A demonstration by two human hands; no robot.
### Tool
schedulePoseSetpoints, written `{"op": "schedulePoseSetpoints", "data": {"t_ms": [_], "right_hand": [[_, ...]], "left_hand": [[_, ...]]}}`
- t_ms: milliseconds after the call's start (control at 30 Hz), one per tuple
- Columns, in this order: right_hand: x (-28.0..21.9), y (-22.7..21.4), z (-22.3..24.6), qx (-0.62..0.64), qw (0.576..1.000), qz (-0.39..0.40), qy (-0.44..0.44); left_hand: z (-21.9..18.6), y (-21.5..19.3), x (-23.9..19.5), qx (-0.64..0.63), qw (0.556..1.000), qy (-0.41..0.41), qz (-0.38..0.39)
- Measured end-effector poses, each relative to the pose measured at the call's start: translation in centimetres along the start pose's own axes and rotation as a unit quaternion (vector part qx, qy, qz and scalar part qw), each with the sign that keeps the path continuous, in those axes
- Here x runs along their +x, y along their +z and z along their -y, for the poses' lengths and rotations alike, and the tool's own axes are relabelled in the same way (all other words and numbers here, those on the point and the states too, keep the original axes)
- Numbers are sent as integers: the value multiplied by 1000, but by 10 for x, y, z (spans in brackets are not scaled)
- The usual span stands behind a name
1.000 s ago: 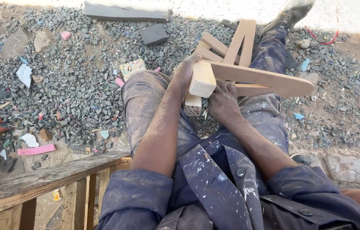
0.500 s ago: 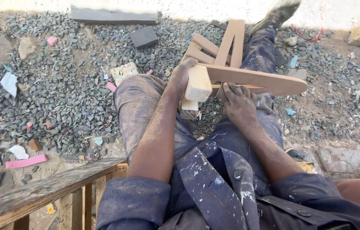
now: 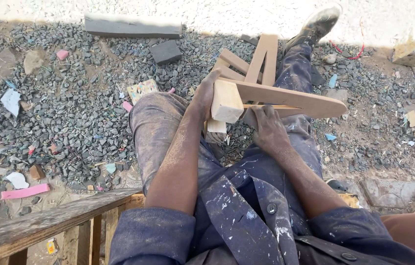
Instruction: The person sits on a wooden bench outdoors and sands a light-colored wooden chair frame using a green sanding block. They hold the chair between their legs and smooth the curved legs and seat slats, rotating the object to reach different surfaces.
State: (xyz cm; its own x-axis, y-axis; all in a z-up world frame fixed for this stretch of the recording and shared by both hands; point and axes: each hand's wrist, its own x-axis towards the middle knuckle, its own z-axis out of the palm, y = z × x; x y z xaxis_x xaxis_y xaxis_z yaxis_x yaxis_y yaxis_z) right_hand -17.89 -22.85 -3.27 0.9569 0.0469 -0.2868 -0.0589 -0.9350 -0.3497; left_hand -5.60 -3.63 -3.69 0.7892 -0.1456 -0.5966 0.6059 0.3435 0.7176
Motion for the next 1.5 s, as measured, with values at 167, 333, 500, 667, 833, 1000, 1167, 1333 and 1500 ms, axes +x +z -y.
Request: {"op": "schedulePoseSetpoints", "data": {"t_ms": [167, 333, 500, 667, 833, 1000, 1167, 1333, 1500], "right_hand": [[-1, -2, 2, -28, 999, 26, -11], [-4, -24, 14, 0, 998, 45, 31], [-13, -37, 63, 87, 990, 76, -76], [-12, -29, 26, 16, 994, 102, 33], [-18, -27, -9, 121, 982, 43, 137], [-7, -12, -19, 183, 974, -38, 128], [-5, -10, 4, 87, 993, -66, 37], [1, 11, 9, -29, 994, -89, -58], [14, 42, -23, -141, 976, -151, -68]], "left_hand": [[6, -7, 7, -18, 1000, -1, -7], [0, -4, -3, -39, 999, 20, -15], [14, -13, 11, -36, 999, 28, -4], [18, -13, 3, -59, 997, 43, 10], [27, -11, 18, -115, 992, 49, 31], [25, -12, 11, -98, 995, 27, 3], [36, -21, 34, -91, 995, 31, 5], [37, -15, 34, -72, 997, 16, -30], [19, -2, 11, -34, 998, 5, -55]]}}
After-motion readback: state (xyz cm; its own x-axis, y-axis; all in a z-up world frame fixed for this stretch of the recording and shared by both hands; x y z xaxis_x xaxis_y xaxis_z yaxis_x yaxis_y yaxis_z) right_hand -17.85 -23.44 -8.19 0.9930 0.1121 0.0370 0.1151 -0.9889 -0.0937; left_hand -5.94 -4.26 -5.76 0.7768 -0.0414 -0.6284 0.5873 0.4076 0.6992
